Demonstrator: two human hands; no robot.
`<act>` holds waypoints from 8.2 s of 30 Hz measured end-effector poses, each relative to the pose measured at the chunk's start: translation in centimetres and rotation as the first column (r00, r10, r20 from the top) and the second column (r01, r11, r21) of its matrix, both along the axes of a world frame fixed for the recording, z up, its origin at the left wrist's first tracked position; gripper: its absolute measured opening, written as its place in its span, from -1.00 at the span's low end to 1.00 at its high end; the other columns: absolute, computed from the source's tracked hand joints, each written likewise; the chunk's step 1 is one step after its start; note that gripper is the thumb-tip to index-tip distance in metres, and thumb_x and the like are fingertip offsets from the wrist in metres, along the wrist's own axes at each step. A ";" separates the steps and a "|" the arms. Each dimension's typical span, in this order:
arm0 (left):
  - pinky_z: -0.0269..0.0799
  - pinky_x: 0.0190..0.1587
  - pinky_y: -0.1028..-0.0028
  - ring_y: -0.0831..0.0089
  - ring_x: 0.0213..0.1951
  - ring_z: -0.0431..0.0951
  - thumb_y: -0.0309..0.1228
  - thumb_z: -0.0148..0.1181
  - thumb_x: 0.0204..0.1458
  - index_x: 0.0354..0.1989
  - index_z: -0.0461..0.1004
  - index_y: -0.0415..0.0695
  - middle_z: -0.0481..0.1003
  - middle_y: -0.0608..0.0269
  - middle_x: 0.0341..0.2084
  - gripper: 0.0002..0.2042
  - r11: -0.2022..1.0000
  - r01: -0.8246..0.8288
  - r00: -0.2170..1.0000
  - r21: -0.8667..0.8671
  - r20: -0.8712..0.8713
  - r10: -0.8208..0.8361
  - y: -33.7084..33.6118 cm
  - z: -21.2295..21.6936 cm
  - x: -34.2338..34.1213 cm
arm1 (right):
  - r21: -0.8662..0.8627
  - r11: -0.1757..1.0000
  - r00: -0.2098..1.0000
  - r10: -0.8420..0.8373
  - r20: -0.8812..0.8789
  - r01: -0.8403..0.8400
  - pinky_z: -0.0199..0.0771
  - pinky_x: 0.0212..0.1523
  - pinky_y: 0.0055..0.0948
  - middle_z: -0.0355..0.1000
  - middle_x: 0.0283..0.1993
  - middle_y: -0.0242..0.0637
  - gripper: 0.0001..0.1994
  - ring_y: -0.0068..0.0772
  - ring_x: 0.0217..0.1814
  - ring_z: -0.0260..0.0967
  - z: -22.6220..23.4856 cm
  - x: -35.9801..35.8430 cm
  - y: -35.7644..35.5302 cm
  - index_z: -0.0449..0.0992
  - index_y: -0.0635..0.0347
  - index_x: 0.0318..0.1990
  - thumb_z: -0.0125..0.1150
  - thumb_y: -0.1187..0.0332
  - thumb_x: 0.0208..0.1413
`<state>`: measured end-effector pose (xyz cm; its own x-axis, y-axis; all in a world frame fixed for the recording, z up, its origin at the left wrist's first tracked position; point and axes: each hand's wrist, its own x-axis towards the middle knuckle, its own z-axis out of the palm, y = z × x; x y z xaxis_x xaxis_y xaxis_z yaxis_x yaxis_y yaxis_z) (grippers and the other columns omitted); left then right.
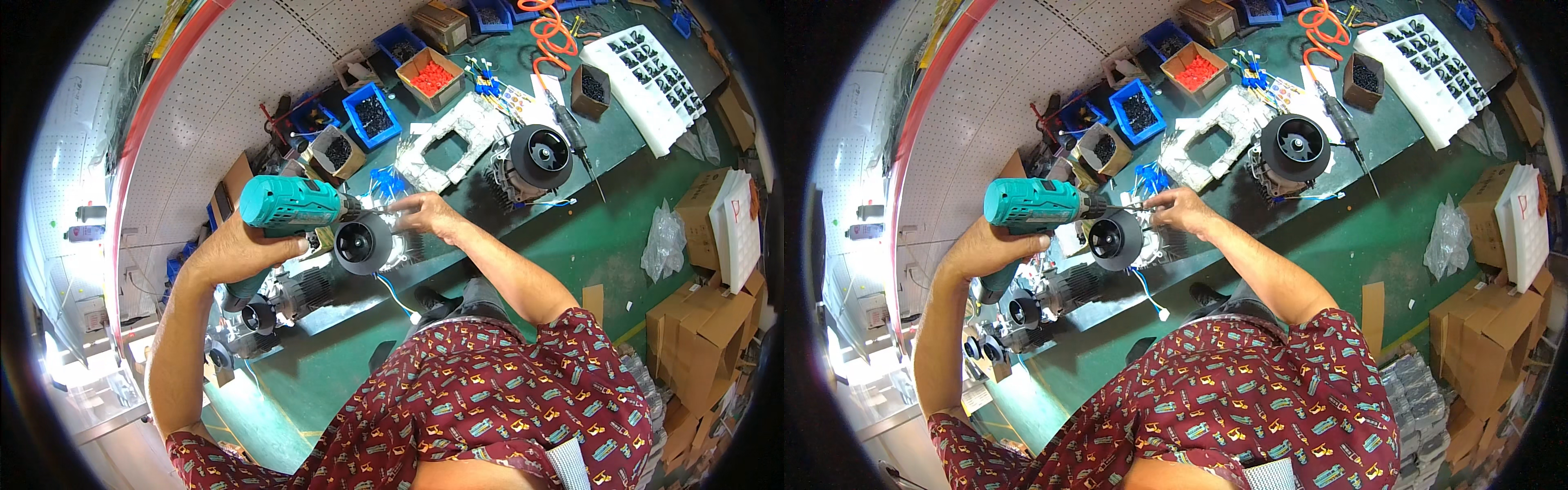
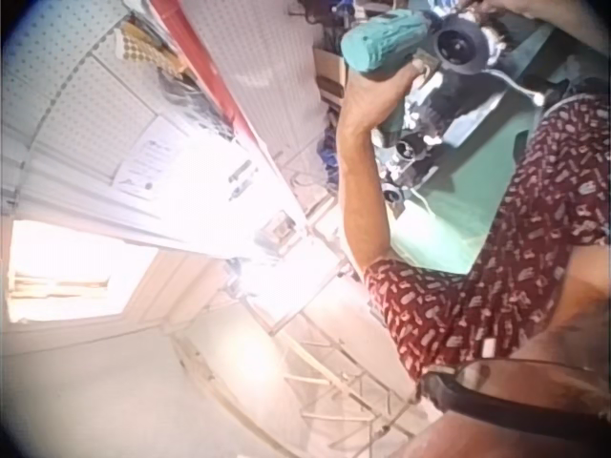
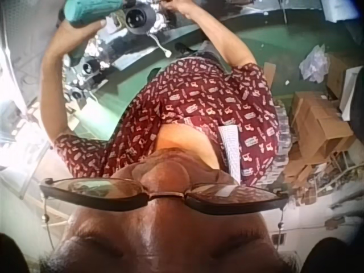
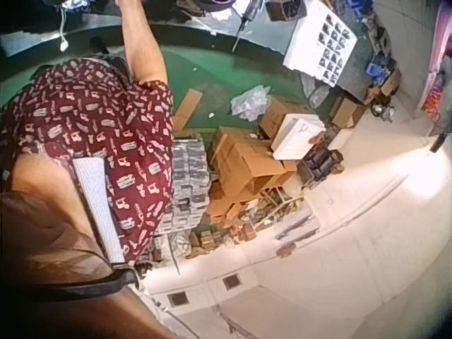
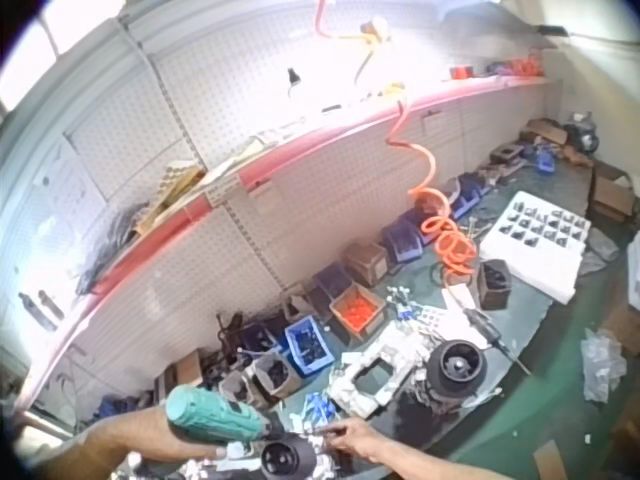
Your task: The person assembles small electromechanical components on a workbench. They handle cylindrical motor-like parts and use a cordless drill to fasten screws, then place the assembled units on the table.
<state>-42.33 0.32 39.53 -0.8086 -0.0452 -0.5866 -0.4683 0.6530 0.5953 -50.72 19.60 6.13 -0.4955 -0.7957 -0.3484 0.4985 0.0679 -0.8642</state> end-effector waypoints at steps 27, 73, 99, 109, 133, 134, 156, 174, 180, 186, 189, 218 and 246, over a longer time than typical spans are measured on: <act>0.53 -0.31 0.44 0.57 -0.39 0.53 -0.43 0.41 0.03 0.10 0.52 -0.15 0.58 0.32 -0.36 -0.58 0.993 0.118 0.991 -0.017 -0.058 -0.119 0.6 -2.1 -0.1 | 0.025 0.969 0.952 -0.238 -0.194 0.247 0.47 -0.30 -0.54 0.56 -0.39 -0.36 -0.59 -0.61 -0.36 0.43 -1.5 3.4 -0.9 0.68 0.25 0.02 0.48 0.39 -0.05; 0.56 -0.30 0.38 0.46 -0.38 0.54 -0.48 0.38 0.07 0.07 0.50 -0.22 0.59 0.17 -0.20 -0.62 0.629 -0.551 0.761 0.548 0.020 0.648 -6.9 -11.2 32.8 | -0.112 0.858 0.645 -0.284 0.709 0.502 0.69 -0.18 -0.53 0.59 -0.17 -0.26 -0.86 -0.44 -0.17 0.61 -0.6 20.5 -4.1 0.57 0.23 -0.09 0.30 0.43 0.26; 0.49 -0.20 0.44 0.53 -0.28 0.52 -0.39 0.39 0.08 0.01 0.59 -0.17 0.59 0.33 -0.27 -0.68 0.952 -0.250 0.907 0.178 -0.302 0.294 -7.4 -11.2 31.2 | -0.153 0.794 0.375 -0.101 0.921 0.588 0.73 -0.09 -0.53 0.57 -0.09 -0.09 -0.90 -0.41 -0.14 0.61 0.2 19.2 -5.8 0.51 0.36 -0.11 0.12 0.52 0.33; 0.49 -0.08 0.39 0.47 -0.17 0.54 -0.33 0.40 0.08 0.09 0.57 -0.16 0.60 0.29 -0.16 -0.61 0.949 -0.271 0.904 0.160 -0.297 0.308 -7.0 -11.5 29.9 | -0.250 0.793 0.448 -0.033 0.893 0.556 0.72 -0.11 -0.50 0.56 -0.06 -0.12 -0.85 -0.43 -0.13 0.59 0.3 19.0 -6.3 0.50 0.38 -0.04 0.03 0.52 0.36; 0.45 0.16 0.30 0.36 -0.01 0.56 -0.32 0.43 0.07 0.17 0.48 -0.08 0.61 0.18 -0.01 -0.53 0.943 0.331 0.939 -0.031 -0.091 -0.332 -6.2 -0.8 10.7 | 0.057 0.720 0.506 -0.426 -0.750 0.691 0.41 -0.37 -0.41 0.43 -0.42 -0.27 -0.81 -0.43 -0.44 0.37 -1.1 14.8 0.6 0.61 0.26 -0.24 0.41 0.43 -0.04; 0.45 0.16 0.29 0.34 -0.01 0.56 -0.32 0.43 0.07 0.17 0.48 -0.08 0.61 0.16 -0.01 -0.53 0.935 0.350 0.931 -0.059 -0.088 -0.354 -6.1 -0.8 10.4 | 0.030 0.736 0.470 -0.400 -0.787 0.677 0.42 -0.37 -0.37 0.43 -0.43 -0.24 -0.81 -0.36 -0.44 0.38 -1.4 14.4 0.8 0.60 0.26 -0.25 0.41 0.42 -0.03; 0.44 0.18 0.29 0.31 0.00 0.57 -0.41 0.41 0.05 0.18 0.49 -0.10 0.61 0.17 0.01 -0.52 0.909 0.415 0.910 -0.043 0.030 -0.414 -4.5 -1.6 8.8 | -0.011 0.747 0.375 -0.346 -0.860 0.665 0.49 -0.37 -0.28 0.45 -0.42 -0.15 -0.84 -0.20 -0.44 0.45 -2.1 14.9 0.2 0.53 0.27 -0.31 0.38 0.42 -0.01; 0.47 -0.27 0.41 0.51 -0.42 0.55 -0.07 0.43 0.07 0.21 0.43 -0.07 0.58 0.28 -0.46 -0.41 0.987 0.161 0.986 0.008 0.041 -0.161 -4.7 -1.4 11.6 | 0.049 0.913 0.886 -0.404 0.229 0.404 0.41 -0.39 -0.42 0.57 -0.09 -0.07 -0.64 -0.45 -0.34 0.42 2.9 12.4 4.7 0.32 0.28 0.19 -0.08 0.41 0.26; 0.47 -0.29 0.39 0.52 -0.45 0.56 0.01 0.42 0.06 0.15 0.46 -0.07 0.59 0.27 -0.48 -0.42 0.991 0.121 0.993 0.065 -0.022 -0.120 -4.6 -1.8 13.1 | 0.063 0.926 0.881 -0.374 0.289 0.372 0.51 -0.31 -0.30 0.60 -0.02 -0.03 -0.72 -0.33 -0.28 0.47 3.0 12.2 4.9 0.35 0.22 0.08 0.09 0.33 0.28; 0.48 -0.28 0.43 0.53 -0.47 0.55 -0.03 0.43 0.06 0.10 0.52 -0.09 0.60 0.27 -0.46 -0.47 0.997 0.072 0.997 0.026 0.019 -0.073 -4.4 -1.4 14.0 | 0.000 0.905 0.872 -0.411 0.266 0.426 0.39 -0.51 -0.55 0.54 -0.28 -0.33 -0.80 -0.60 -0.39 0.40 0.5 11.7 4.2 0.52 0.25 -0.04 0.24 0.42 0.22; 0.50 -0.26 0.43 0.54 -0.43 0.55 -0.08 0.43 0.08 0.14 0.51 -0.10 0.62 0.26 -0.34 -0.48 0.991 0.070 0.996 0.114 -0.070 -0.062 -4.5 -1.9 14.8 | 0.008 0.874 0.861 -0.481 0.165 0.486 0.35 -0.54 -0.57 0.45 -0.39 -0.44 -0.80 -0.65 -0.40 0.38 -0.2 11.3 3.8 0.55 0.26 -0.04 0.25 0.46 0.19; 0.46 0.14 0.33 0.41 0.01 0.53 -0.38 0.36 0.16 0.22 0.50 -0.15 0.56 0.18 0.06 -0.56 0.965 -0.110 0.913 0.239 -0.360 0.193 -5.1 -7.0 24.0 | 0.097 0.990 0.499 0.034 -0.866 0.100 0.60 -0.25 -0.25 0.59 -0.17 0.05 -0.54 -0.07 -0.36 0.57 1.7 11.5 -3.7 0.58 0.13 0.13 0.20 0.55 0.01; 0.36 0.28 0.42 0.44 0.19 0.49 -0.61 0.22 0.15 0.28 0.39 -0.28 0.50 0.12 0.20 -0.52 0.865 -0.299 0.844 0.402 -0.312 0.436 -0.5 -11.3 26.2 | 0.133 0.991 0.753 0.067 -0.654 0.027 0.47 -0.15 -0.34 0.53 -0.33 -0.20 -0.73 -0.31 -0.34 0.45 0.9 12.0 -1.4 0.56 0.41 -0.20 0.17 0.33 0.07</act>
<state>-16.14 -0.17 28.26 -0.9302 -0.2476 -0.2709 -0.3253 0.2141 0.9211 -38.75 18.24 7.01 -0.6241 -0.7803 -0.0412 -0.1902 0.2028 -0.9606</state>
